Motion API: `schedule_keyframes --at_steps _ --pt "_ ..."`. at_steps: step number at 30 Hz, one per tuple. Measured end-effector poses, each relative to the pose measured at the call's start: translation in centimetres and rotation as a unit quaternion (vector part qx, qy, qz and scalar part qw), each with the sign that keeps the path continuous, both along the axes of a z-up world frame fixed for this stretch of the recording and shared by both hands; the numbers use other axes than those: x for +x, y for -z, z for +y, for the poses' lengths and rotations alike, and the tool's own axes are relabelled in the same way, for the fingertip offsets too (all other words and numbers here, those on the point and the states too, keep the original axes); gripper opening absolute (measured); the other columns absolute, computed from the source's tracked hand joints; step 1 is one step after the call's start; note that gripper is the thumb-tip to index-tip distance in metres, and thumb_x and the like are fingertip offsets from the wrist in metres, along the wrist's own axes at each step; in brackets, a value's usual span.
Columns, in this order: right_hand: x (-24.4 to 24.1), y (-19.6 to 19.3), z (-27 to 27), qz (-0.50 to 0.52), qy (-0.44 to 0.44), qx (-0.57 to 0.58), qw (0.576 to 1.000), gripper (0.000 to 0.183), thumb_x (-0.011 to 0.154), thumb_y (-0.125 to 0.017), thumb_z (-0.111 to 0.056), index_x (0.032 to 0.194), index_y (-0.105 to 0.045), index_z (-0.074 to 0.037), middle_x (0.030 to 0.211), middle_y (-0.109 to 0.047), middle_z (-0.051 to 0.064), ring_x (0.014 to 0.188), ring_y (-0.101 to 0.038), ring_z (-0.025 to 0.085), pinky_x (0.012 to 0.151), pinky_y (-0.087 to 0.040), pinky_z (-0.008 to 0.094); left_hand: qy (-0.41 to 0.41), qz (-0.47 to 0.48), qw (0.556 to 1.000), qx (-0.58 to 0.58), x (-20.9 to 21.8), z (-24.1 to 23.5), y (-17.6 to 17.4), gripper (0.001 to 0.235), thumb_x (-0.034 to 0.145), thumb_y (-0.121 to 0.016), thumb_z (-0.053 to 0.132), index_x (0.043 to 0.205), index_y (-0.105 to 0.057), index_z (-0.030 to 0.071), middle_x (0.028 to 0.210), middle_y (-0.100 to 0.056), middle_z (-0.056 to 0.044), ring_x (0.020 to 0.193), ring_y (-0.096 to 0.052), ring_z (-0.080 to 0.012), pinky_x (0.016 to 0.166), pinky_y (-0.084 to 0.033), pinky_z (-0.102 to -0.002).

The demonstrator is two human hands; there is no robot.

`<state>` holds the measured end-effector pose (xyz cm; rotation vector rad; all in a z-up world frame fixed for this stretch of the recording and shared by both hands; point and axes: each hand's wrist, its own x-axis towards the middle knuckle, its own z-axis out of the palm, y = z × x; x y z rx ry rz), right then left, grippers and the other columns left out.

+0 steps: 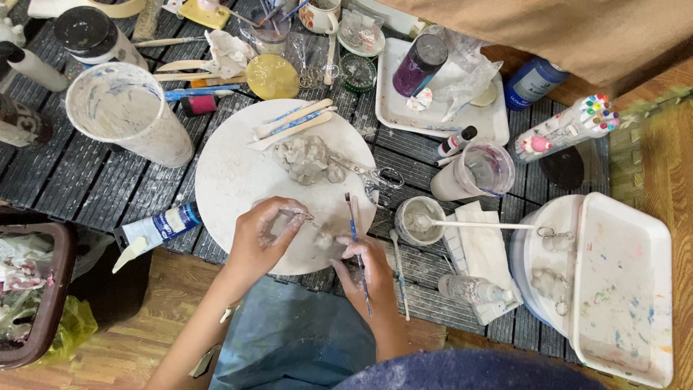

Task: The person shapes a small lump of clay on a white rotating plate using a blue sculpting tool and a wooden stick. They refine the surface and details of the clay piece throughout the clip.

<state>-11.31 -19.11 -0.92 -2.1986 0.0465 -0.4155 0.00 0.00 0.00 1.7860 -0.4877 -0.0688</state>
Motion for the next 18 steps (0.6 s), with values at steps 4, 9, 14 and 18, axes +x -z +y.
schedule_keyframes --at_steps 4,9,14,18 --pt "-0.1 0.0 -0.2 -0.021 0.006 0.031 0.999 0.033 0.085 -0.080 -0.002 0.099 -0.051 -0.008 0.124 -0.074 0.014 0.118 -0.072 0.028 0.096 -0.057 0.034 0.004 -0.007 1.000 -0.021 -0.1 -0.2 -0.5 0.022 0.088 -0.069 -0.003 0.109 -0.070 0.004 0.105 -0.075 -0.008 0.100 -0.072 -0.0176 0.084 -0.057 -0.028" --pt "-0.1 0.5 -0.2 -0.038 0.005 0.049 0.998 0.031 0.087 -0.077 0.002 0.100 -0.051 -0.007 0.123 -0.074 0.014 0.116 -0.073 0.023 0.095 -0.057 0.032 0.001 -0.038 0.999 -0.019 -0.2 0.0 -0.8 0.020 0.089 -0.069 -0.004 0.107 -0.070 0.004 0.104 -0.074 -0.008 0.098 -0.071 -0.0178 0.084 -0.057 -0.029" --pt "0.7 2.1 -0.4 -0.036 0.013 0.052 0.998 0.027 0.089 -0.072 0.005 0.100 -0.051 -0.008 0.120 -0.076 0.013 0.106 -0.075 0.019 0.088 -0.057 0.029 -0.009 0.015 1.000 0.005 0.3 -0.2 -0.9 0.019 0.088 -0.071 0.002 0.106 -0.071 0.007 0.101 -0.074 -0.007 0.095 -0.071 -0.0180 0.072 -0.059 -0.027" --pt "1.8 3.1 -1.1 0.036 0.073 0.079 0.994 0.019 0.094 -0.065 0.007 0.096 -0.054 -0.008 0.115 -0.083 0.009 0.070 -0.070 0.015 0.063 -0.052 0.024 0.013 -0.054 0.997 0.051 1.2 -0.6 -1.0 0.018 0.089 -0.075 0.006 0.106 -0.072 0.007 0.096 -0.076 -0.007 0.090 -0.069 -0.0215 0.082 -0.053 -0.032"
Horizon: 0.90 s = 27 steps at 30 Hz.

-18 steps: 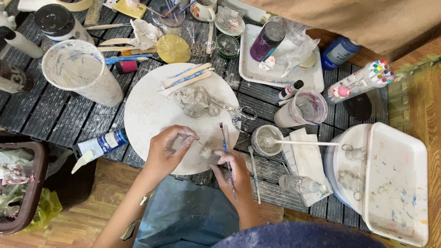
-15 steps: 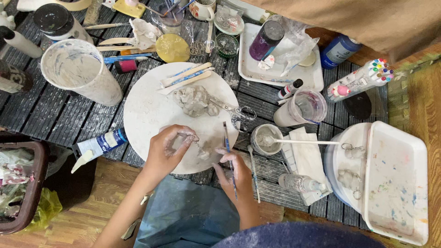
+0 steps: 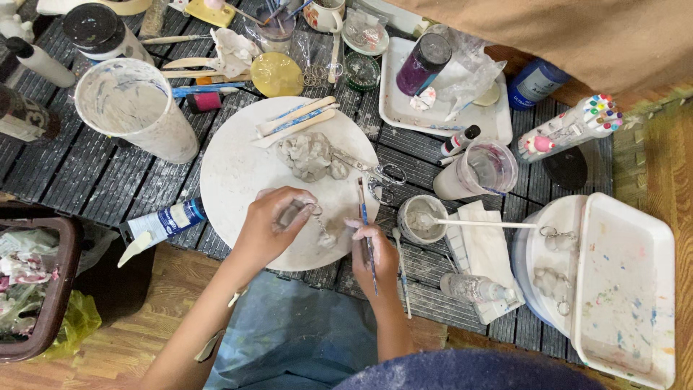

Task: The person shapes a small lump of clay on a white rotating plate using a blue sculpting tool and a wooden stick. They refine the surface and details of the clay piece throughout the clip.

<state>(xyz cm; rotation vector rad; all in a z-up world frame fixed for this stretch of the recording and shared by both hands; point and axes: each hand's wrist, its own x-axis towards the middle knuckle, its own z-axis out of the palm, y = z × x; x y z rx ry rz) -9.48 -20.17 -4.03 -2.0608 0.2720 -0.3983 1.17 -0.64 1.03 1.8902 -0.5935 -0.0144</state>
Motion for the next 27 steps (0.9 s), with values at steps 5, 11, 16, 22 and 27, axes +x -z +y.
schedule_keyframes --at_steps 5,11,16,22,27 --pt "2.3 0.8 -1.0 -0.028 -0.035 -0.034 0.998 0.012 0.100 -0.062 0.005 0.100 -0.057 -0.006 0.116 -0.081 0.008 0.069 -0.067 0.016 0.057 -0.051 0.026 0.009 -0.020 0.999 -0.029 0.3 -0.6 0.9 0.018 0.088 -0.075 0.006 0.105 -0.071 0.007 0.094 -0.076 -0.008 0.084 -0.071 -0.0216 0.081 -0.052 -0.033" --pt "1.4 2.6 -2.9 -0.326 0.028 -0.007 0.945 0.025 0.112 -0.045 -0.022 0.123 -0.058 -0.003 0.116 -0.071 0.016 0.097 -0.073 0.023 0.084 -0.062 0.037 -0.029 0.088 0.992 -0.081 -1.0 -3.0 1.9 0.016 0.089 -0.073 0.006 0.106 -0.072 0.007 0.095 -0.076 -0.007 0.079 -0.071 -0.0143 0.073 -0.057 -0.029" --pt "-5.6 5.5 -3.0 -0.339 0.165 0.102 0.921 0.034 0.119 -0.042 -0.030 0.112 -0.065 -0.006 0.091 -0.069 0.009 0.073 -0.066 0.014 0.064 -0.057 0.029 -0.053 0.046 0.989 -0.126 -2.0 -4.8 1.3 0.011 0.091 -0.073 0.003 0.102 -0.071 0.004 0.093 -0.077 -0.009 0.085 -0.074 -0.0176 0.081 -0.055 -0.030" --pt "-7.5 7.0 -1.1 -0.163 0.176 0.206 0.949 0.022 0.109 -0.050 -0.020 0.107 -0.059 0.000 0.092 -0.071 0.014 0.068 -0.067 0.016 0.061 -0.058 0.031 -0.075 0.008 0.994 -0.078 -1.3 -5.2 0.5 0.016 0.089 -0.074 0.003 0.104 -0.072 0.005 0.093 -0.078 -0.009 0.085 -0.076 -0.0227 0.082 -0.053 -0.033" --pt "-6.7 6.1 -0.5 -0.184 0.151 0.175 0.955 0.022 0.109 -0.051 -0.018 0.109 -0.060 0.002 0.096 -0.070 0.015 0.074 -0.069 0.017 0.066 -0.058 0.031 -0.075 0.028 0.993 -0.090 -1.2 -4.9 0.8 0.016 0.090 -0.072 0.004 0.106 -0.072 0.006 0.094 -0.078 -0.009 0.087 -0.078 -0.0220 0.082 -0.056 -0.031"
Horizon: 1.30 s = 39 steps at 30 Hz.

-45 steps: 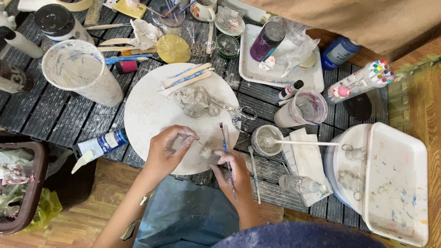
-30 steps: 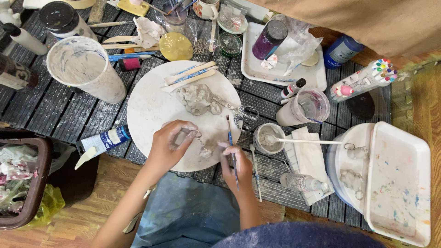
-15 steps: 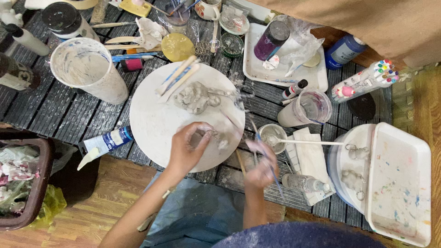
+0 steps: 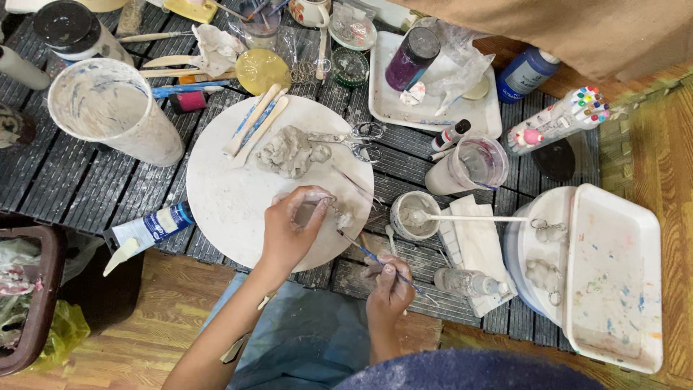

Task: The person shapes a small lump of clay on a white rotating plate using a blue sculpting tool and a wooden stick. They refine the surface and details of the clay piece throughout the clip.

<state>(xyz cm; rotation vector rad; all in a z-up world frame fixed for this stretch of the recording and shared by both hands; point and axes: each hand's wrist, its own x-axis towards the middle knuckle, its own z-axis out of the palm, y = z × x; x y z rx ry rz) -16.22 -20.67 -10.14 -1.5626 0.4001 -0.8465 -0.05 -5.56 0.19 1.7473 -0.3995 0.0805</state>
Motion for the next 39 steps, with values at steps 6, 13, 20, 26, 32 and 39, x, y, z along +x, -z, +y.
schedule_keyframes --at_steps 6,13,20,26,32,39 --pt "-0.2 -0.5 -0.1 0.010 -0.008 0.031 0.999 0.024 0.108 -0.053 -0.021 0.112 -0.060 0.002 0.101 -0.071 0.016 0.076 -0.068 0.017 0.069 -0.059 0.031 -0.019 -0.018 0.999 0.022 -0.2 0.2 0.7 0.017 0.089 -0.073 0.003 0.106 -0.073 0.006 0.097 -0.078 -0.010 0.090 -0.073 -0.0255 0.085 -0.053 -0.034" --pt "-1.0 -0.7 -0.4 0.012 0.030 0.034 0.999 0.026 0.109 -0.052 -0.022 0.113 -0.059 0.004 0.098 -0.070 0.014 0.075 -0.072 0.019 0.066 -0.060 0.032 -0.021 0.000 1.000 0.002 -0.3 0.5 1.7 0.018 0.089 -0.073 0.003 0.107 -0.072 0.004 0.101 -0.077 -0.010 0.094 -0.074 -0.0245 0.086 -0.054 -0.033" --pt "0.2 -1.9 -0.6 0.055 0.055 -0.014 0.997 0.013 0.104 -0.053 -0.009 0.101 -0.062 0.001 0.087 -0.073 0.013 0.071 -0.075 0.019 0.060 -0.065 0.035 -0.021 -0.033 0.999 -0.004 -0.5 0.6 2.1 0.015 0.091 -0.073 0.004 0.107 -0.071 0.006 0.106 -0.077 -0.009 0.098 -0.074 -0.0248 0.088 -0.055 -0.033" --pt "2.3 -6.3 -3.4 0.060 0.116 -0.003 0.991 0.019 0.110 -0.043 -0.009 0.105 -0.060 -0.004 0.080 -0.067 0.011 0.066 -0.067 0.015 0.056 -0.052 0.028 -0.015 -0.020 1.000 -0.005 -0.6 0.7 2.0 0.015 0.091 -0.073 0.003 0.106 -0.072 0.006 0.105 -0.077 -0.009 0.096 -0.075 -0.0235 0.088 -0.054 -0.033" --pt "8.2 -10.4 -5.6 0.106 -0.079 0.013 0.991 0.027 0.113 -0.038 -0.020 0.101 -0.057 -0.005 0.076 -0.065 0.005 0.061 -0.059 0.010 0.057 -0.048 0.024 -0.010 -0.009 0.999 -0.044 -0.6 1.0 1.9 0.017 0.091 -0.072 0.003 0.108 -0.071 0.005 0.107 -0.076 -0.009 0.099 -0.075 -0.0238 0.089 -0.055 -0.033" --pt "12.3 -12.5 -5.7 0.212 -0.180 -0.068 0.958 0.030 0.113 -0.039 -0.022 0.098 -0.059 -0.005 0.073 -0.063 0.002 0.061 -0.057 0.008 0.057 -0.048 0.023 -0.001 -0.006 1.000 -0.025 -0.5 1.1 1.6 0.017 0.090 -0.072 0.002 0.106 -0.072 0.006 0.105 -0.077 -0.008 0.099 -0.074 -0.0233 0.090 -0.055 -0.033"
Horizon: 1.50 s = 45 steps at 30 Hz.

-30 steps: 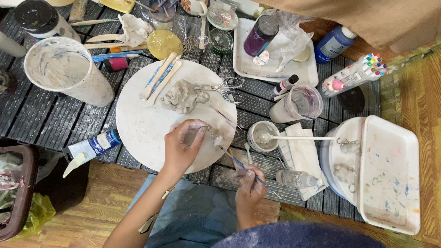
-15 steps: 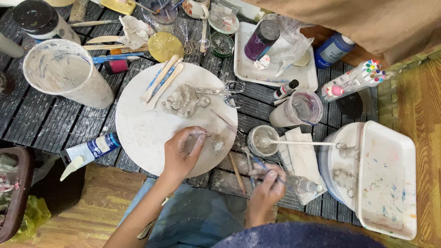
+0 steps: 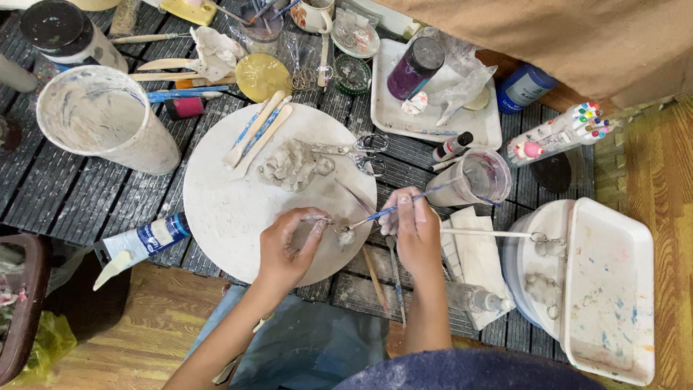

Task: The person shapes a small lump of clay on a white rotating plate using a blue sculpting tool and a wooden stick. They refine the surface and details of the clay piece throughout the clip.

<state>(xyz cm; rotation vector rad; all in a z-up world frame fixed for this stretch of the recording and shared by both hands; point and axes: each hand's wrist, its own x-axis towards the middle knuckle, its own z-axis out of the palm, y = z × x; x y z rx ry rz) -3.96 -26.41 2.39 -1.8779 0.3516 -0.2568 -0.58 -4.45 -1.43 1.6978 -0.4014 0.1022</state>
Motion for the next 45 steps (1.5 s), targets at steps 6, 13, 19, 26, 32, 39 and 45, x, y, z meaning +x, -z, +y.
schedule_keyframes --at_steps 6,13,19,26,32,39,45 --pt "1.1 -0.7 -0.1 -0.009 -0.005 -0.019 1.000 0.031 0.112 -0.040 -0.024 0.096 -0.058 -0.006 0.071 -0.061 0.001 0.060 -0.056 0.007 0.056 -0.047 0.022 0.004 0.005 1.000 -0.004 0.2 -0.1 0.0 0.018 0.091 -0.073 0.004 0.108 -0.071 0.007 0.106 -0.077 -0.007 0.100 -0.074 -0.0228 0.090 -0.055 -0.033" --pt "1.6 -0.7 -0.3 0.031 -0.023 0.039 0.999 0.031 0.112 -0.039 -0.026 0.096 -0.057 -0.005 0.070 -0.059 0.001 0.060 -0.053 0.006 0.055 -0.044 0.022 0.006 0.005 1.000 0.002 0.1 0.0 0.0 0.017 0.091 -0.072 0.004 0.107 -0.072 0.006 0.106 -0.077 -0.008 0.100 -0.073 -0.0230 0.090 -0.054 -0.033" --pt "2.9 -0.9 -0.4 -0.008 -0.023 -0.025 0.999 0.031 0.112 -0.041 -0.025 0.096 -0.057 -0.005 0.071 -0.059 0.001 0.060 -0.054 0.006 0.056 -0.047 0.022 0.001 0.003 1.000 0.000 0.2 0.1 -0.2 0.017 0.090 -0.071 0.002 0.107 -0.072 0.005 0.105 -0.076 -0.009 0.099 -0.074 -0.0241 0.090 -0.055 -0.033" --pt "2.8 0.7 -1.2 0.040 -0.040 0.049 0.997 0.029 0.113 -0.045 -0.025 0.095 -0.057 -0.005 0.070 -0.060 0.001 0.057 -0.054 0.007 0.054 -0.043 0.022 0.001 0.006 1.000 0.000 0.1 0.0 -0.2 0.015 0.090 -0.071 0.002 0.106 -0.072 0.004 0.104 -0.076 -0.009 0.097 -0.074 -0.0237 0.088 -0.056 -0.032" --pt "2.0 1.1 -2.7 -0.049 0.028 0.054 0.997 0.025 0.112 -0.046 -0.023 0.100 -0.059 -0.005 0.075 -0.062 0.002 0.060 -0.055 0.007 0.055 -0.046 0.022 0.001 0.012 1.000 -0.014 0.1 0.0 0.0 0.016 0.091 -0.071 0.002 0.106 -0.071 0.005 0.105 -0.076 -0.008 0.098 -0.075 -0.0222 0.088 -0.056 -0.032" --pt "-0.8 0.4 -0.5 -0.052 -0.013 -0.002 0.999 0.022 0.110 -0.046 -0.017 0.099 -0.060 -0.004 0.076 -0.066 0.002 0.063 -0.061 0.007 0.057 -0.052 0.022 0.000 0.005 1.000 -0.014 0.1 0.0 0.1 0.017 0.091 -0.071 0.002 0.107 -0.072 0.006 0.106 -0.077 -0.008 0.101 -0.074 -0.0221 0.090 -0.055 -0.032" --pt "-0.3 0.1 -0.2 -0.053 0.006 -0.049 0.997 0.023 0.109 -0.049 -0.016 0.098 -0.062 -0.002 0.076 -0.066 0.003 0.064 -0.061 0.007 0.058 -0.050 0.022 0.002 0.009 1.000 -0.010 0.0 0.2 0.0 0.017 0.091 -0.071 0.001 0.108 -0.072 0.006 0.107 -0.076 -0.008 0.100 -0.073 -0.0232 0.090 -0.055 -0.033"
